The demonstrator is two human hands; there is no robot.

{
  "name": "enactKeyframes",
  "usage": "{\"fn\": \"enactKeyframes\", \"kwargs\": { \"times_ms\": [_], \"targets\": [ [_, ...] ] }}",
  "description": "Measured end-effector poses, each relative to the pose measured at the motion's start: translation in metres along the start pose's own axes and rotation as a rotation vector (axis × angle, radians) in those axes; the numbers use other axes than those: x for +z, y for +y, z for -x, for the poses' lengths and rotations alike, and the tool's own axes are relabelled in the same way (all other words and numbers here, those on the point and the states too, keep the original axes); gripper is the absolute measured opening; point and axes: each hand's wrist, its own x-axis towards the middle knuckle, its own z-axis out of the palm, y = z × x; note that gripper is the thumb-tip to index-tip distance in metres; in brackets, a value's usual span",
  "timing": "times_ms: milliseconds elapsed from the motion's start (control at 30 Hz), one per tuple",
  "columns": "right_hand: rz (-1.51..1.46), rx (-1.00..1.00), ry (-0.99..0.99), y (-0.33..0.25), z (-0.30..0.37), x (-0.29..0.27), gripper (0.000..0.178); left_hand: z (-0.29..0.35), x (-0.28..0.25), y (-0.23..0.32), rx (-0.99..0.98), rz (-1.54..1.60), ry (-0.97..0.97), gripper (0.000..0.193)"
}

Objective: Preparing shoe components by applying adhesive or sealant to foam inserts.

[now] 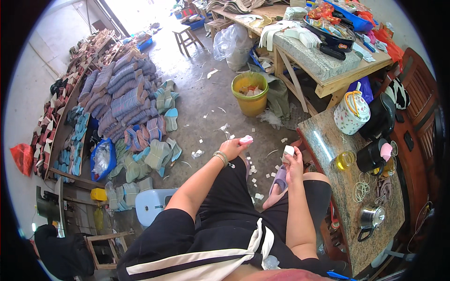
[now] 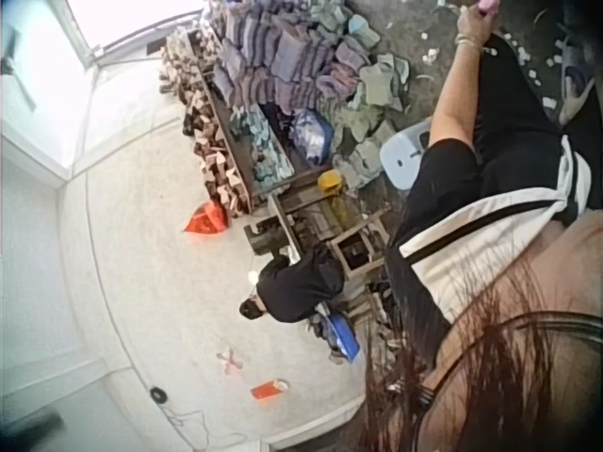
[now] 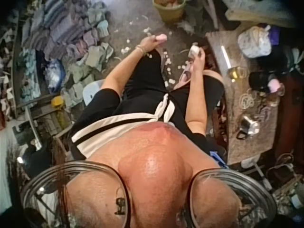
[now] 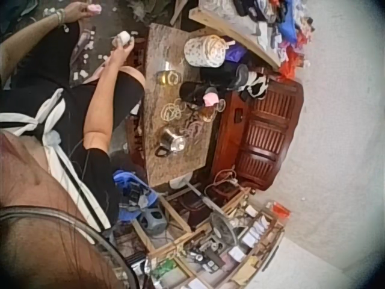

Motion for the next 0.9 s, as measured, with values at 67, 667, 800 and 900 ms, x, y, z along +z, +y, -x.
{"fn": "enactKeyframes", "kwargs": {
  "times_ms": [67,667,800,900],
  "targets": [
    [0.001,-0.008,-0.001,0.0002,-0.0001,-0.0015,0.057,0.0006,0.0001,0.0024,-0.003,-0.002,-0.004,0.041],
    [0.011,-0.002,-0.008,0.005,-0.0031,-0.0012,0.057,-0.0012,-0.0001,-0.0023,-0.007,-0.025,-0.006,0.042],
    [0.012,0.001,-0.005,0.0038,-0.0029,-0.0018,0.058,0.0,-0.0011,0.0018,-0.017,-0.032,-0.019,0.043],
    [0.02,0.002,-0.004,0.004,-0.0027,-0.0015,0.058,-0.0004,-0.0008,0.0018,-0.035,-0.052,-0.03,0.041]
  ]
}}
